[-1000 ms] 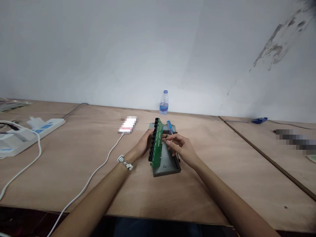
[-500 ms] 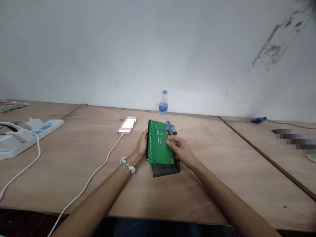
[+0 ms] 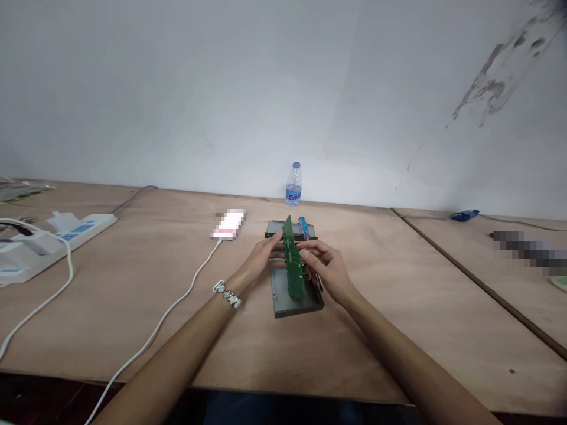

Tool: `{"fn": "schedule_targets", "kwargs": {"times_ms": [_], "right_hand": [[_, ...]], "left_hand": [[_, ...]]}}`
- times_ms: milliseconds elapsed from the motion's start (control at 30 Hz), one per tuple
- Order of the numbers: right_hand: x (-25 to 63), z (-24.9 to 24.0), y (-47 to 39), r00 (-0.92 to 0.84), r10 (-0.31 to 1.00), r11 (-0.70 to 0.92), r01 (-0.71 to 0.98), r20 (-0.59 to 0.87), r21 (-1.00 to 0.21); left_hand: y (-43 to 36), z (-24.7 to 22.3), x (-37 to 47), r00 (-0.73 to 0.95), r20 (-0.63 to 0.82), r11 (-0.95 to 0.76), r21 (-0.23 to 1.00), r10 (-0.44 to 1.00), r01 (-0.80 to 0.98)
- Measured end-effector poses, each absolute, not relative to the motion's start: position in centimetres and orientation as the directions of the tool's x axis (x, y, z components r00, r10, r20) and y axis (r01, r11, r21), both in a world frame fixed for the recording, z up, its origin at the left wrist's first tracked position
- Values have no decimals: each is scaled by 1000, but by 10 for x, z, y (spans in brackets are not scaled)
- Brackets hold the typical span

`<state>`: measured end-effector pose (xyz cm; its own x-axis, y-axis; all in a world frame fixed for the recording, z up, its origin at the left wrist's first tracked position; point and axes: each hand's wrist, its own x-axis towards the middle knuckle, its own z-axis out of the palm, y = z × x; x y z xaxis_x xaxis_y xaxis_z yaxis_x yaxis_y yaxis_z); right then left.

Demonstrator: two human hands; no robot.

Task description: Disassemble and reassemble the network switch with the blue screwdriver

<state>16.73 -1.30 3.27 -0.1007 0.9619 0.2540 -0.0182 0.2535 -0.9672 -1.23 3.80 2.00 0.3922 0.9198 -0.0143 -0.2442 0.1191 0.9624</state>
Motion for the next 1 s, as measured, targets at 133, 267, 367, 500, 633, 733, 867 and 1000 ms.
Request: {"fn": "schedule_targets", "kwargs": {"times_ms": [133, 267, 367, 500, 633, 733, 867, 1000], "right_hand": [[165, 30, -13, -147, 947, 284, -46, 287, -958], [168, 23, -7, -66, 960, 276, 24, 274, -961], [169, 16, -1, -7, 960, 277, 145, 279, -950], [169, 12, 1, -62, 973, 230, 213, 221, -950], [171, 14, 0, -193, 978, 102, 89, 83, -991], [174, 19, 0, -164, 980, 120, 62, 109, -991], [176, 24, 0, -93, 983, 166, 51, 161, -985], [176, 23, 1, -62, 970, 238, 48, 235, -970]], "left_hand": [[36, 21, -11, 406, -11, 147, 941, 914, -304], [35, 22, -12, 461, -89, 285, 882, 883, -376], [34, 24, -12, 458, -111, 327, 844, 882, -426], [32, 28, -12, 392, -96, 299, 815, 915, -497], [33, 26, -14, 427, -98, 315, 822, 899, -475], [38, 21, -15, 400, -61, 248, 866, 914, -434], [42, 20, -17, 378, 31, 134, 905, 925, -403], [39, 30, -26, 461, 121, 54, 936, 879, -349]]}}
